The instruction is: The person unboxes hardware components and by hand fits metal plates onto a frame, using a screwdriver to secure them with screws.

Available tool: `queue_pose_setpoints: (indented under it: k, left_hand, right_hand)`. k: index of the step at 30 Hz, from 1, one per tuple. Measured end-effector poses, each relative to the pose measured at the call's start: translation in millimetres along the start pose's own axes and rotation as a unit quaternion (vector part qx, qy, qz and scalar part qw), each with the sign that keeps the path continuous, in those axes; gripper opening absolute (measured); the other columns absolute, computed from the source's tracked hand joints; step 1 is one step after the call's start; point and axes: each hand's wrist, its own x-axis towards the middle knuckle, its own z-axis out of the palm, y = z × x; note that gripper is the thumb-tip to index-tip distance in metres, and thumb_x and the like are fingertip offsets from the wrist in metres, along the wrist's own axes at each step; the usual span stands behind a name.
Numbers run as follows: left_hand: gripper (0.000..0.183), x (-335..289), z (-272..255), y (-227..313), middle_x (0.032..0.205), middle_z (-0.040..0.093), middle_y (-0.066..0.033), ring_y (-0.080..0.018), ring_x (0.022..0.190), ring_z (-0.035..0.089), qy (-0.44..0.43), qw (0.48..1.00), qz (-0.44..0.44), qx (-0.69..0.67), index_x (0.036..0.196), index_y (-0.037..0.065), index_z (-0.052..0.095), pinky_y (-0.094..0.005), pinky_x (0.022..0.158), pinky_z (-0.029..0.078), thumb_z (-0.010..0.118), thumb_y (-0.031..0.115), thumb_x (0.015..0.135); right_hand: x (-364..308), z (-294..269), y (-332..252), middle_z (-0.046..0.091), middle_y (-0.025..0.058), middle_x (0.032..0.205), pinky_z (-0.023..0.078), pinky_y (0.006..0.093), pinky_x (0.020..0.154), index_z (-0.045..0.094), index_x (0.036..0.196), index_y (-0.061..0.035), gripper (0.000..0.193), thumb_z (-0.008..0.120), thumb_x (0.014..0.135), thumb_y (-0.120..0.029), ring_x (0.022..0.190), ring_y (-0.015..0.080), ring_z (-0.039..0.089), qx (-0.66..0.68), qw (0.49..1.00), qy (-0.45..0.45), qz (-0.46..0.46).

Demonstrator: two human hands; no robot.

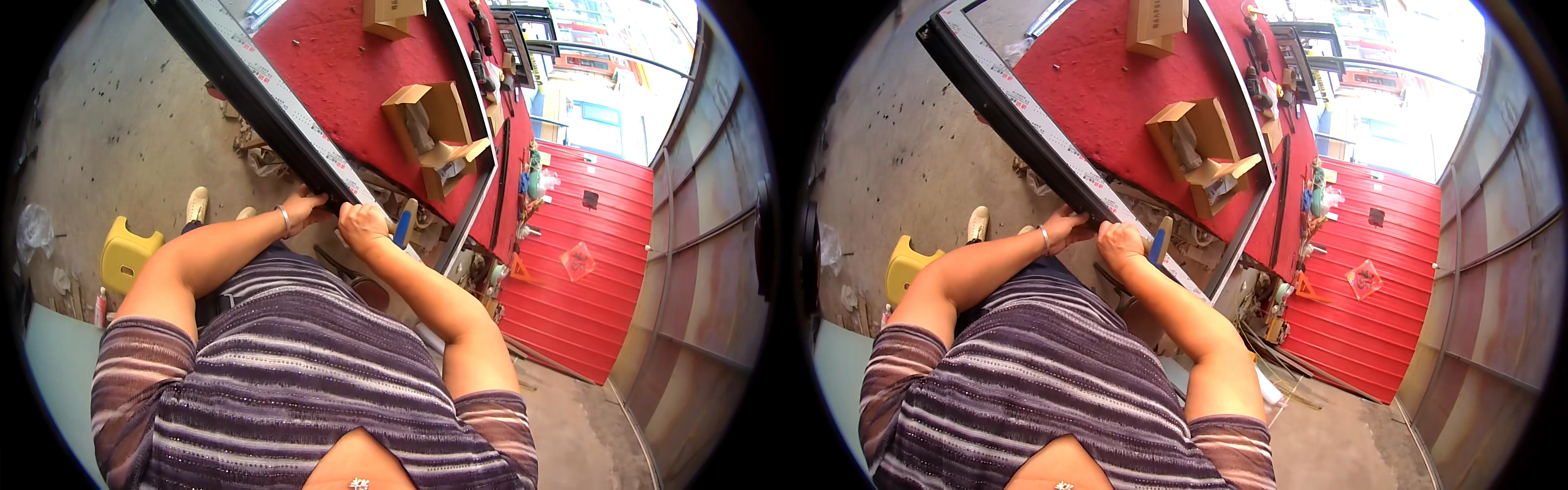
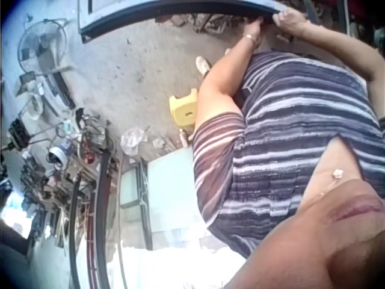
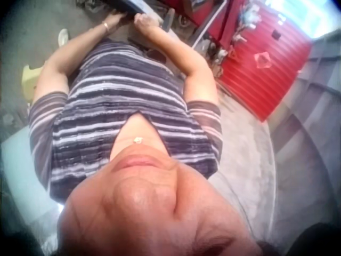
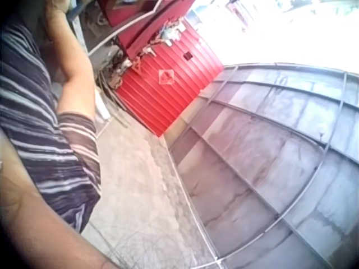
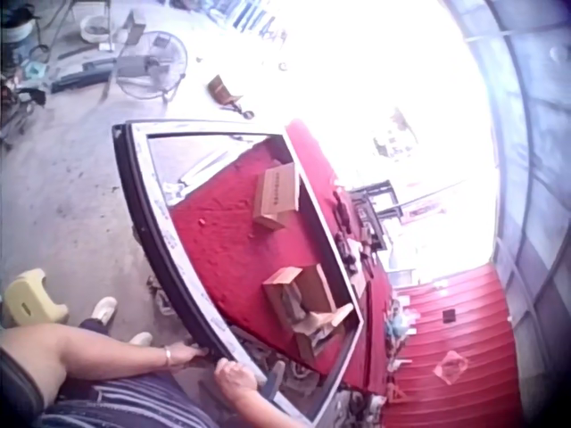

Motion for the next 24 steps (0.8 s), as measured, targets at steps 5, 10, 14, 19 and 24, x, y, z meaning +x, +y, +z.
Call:
queue_pose_setpoints:
  k: [5, 10, 14, 19, 24]
  left_hand:
    - [0.039, 0.6, -1.1, -1.6, 0.114, 0.063, -0.0132, -0.0286, 0.099, 0.066, 0.002, 1.0, 0.005, -0.014, 0.131, 0.011, 0.042, -0.0414, 0.087, 0.055, 0.057, 0.012, 0.095]
    - [0.038, 2.7, -2.8, -0.1, 0.114, 0.063, -0.0133, -0.028, 0.1, 0.065, -0.016, 1.0, 0.001, -0.021, 0.13, 0.011, 0.041, -0.0405, 0.087, 0.055, 0.057, 0.012, 0.095]
    - [0.039, -0.6, -2.5, 1.4, 0.114, 0.063, -0.0132, -0.0281, 0.1, 0.065, -0.017, 1.0, -0.003, -0.005, 0.13, 0.011, 0.041, -0.0399, 0.087, 0.055, 0.057, 0.012, 0.095]
    - [0.042, -7.9, 0.9, 7.3, 0.113, 0.063, -0.0129, -0.0276, 0.098, 0.066, -0.005, 1.0, 0.004, -0.005, 0.131, 0.012, 0.039, -0.0398, 0.086, 0.056, 0.058, 0.011, 0.094]
    - [0.046, -7.1, 3.5, -4.1, 0.111, 0.063, -0.0106, -0.0263, 0.096, 0.066, 0.004, 1.0, 0.001, -0.022, 0.134, 0.013, 0.04, -0.0391, 0.085, 0.056, 0.06, 0.01, 0.092]
  right_hand:
    - [1.4, -0.1, 4.8, 0.063, 0.0095, 0.068, 0.046, 0.0363, 0.052, 0.056, 0.076, -0.0105, 0.009, 0.056, 0.081, -0.019, 0.059, 0.0237, 0.064, 0.053, 0.995, 0.087, 0.009]
    - [1.7, -8.7, 3.2, 0.061, 0.0074, 0.067, 0.047, 0.0363, 0.051, 0.056, 0.073, -0.0122, 0.01, 0.056, 0.081, -0.019, 0.058, 0.0227, 0.063, -0.014, 0.999, 0.034, -0.02]
    - [0.3, -5.7, 0.8, 0.06, 0.0067, 0.066, 0.047, 0.0355, 0.051, 0.056, 0.074, -0.0118, 0.009, 0.057, 0.08, -0.019, 0.058, 0.0223, 0.063, -0.026, 0.999, 0.032, -0.009]
    - [-0.3, 1.8, 3.4, 0.061, 0.0072, 0.066, 0.046, 0.0344, 0.052, 0.054, 0.077, -0.0107, 0.009, 0.055, 0.081, -0.019, 0.059, 0.0217, 0.064, 0.006, 0.996, 0.08, -0.025]
    - [-10.3, -0.4, -0.7, 0.061, 0.0077, 0.066, 0.044, 0.0348, 0.054, 0.056, 0.075, -0.0093, 0.011, 0.054, 0.082, -0.017, 0.06, 0.0221, 0.063, -0.017, 0.998, 0.05, -0.028]
